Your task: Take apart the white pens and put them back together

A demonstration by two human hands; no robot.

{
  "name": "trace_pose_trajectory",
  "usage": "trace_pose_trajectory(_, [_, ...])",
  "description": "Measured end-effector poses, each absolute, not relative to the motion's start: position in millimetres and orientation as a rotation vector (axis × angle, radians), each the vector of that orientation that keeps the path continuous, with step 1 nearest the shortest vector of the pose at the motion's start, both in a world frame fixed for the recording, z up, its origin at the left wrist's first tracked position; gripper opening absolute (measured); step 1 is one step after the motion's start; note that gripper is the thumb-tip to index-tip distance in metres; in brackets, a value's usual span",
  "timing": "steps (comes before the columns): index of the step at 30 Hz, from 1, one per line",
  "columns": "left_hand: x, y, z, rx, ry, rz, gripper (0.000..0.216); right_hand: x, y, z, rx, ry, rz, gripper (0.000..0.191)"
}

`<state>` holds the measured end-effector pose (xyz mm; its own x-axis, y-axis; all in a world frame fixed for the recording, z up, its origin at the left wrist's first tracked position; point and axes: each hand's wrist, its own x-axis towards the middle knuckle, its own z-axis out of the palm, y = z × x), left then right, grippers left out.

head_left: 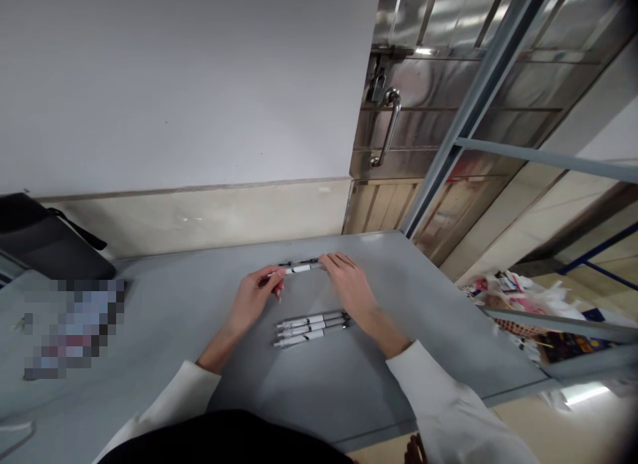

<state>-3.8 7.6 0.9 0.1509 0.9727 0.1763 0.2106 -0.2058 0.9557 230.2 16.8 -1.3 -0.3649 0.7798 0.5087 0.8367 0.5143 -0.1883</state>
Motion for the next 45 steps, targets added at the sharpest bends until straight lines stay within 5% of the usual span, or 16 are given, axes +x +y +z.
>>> trace_pose_trajectory(9, [-8.3, 11.1, -2.3, 1.521, 1.152, 1.221, 0.039, 229.5, 17.6, 4.5, -1.143, -1.865, 0.704, 0.022])
trace_pose_trajectory(45, [-5.2, 2.4, 3.1, 1.593, 1.158, 1.188, 0.033, 229.3, 15.5, 8.9, -1.030, -1.649, 0.939, 0.019])
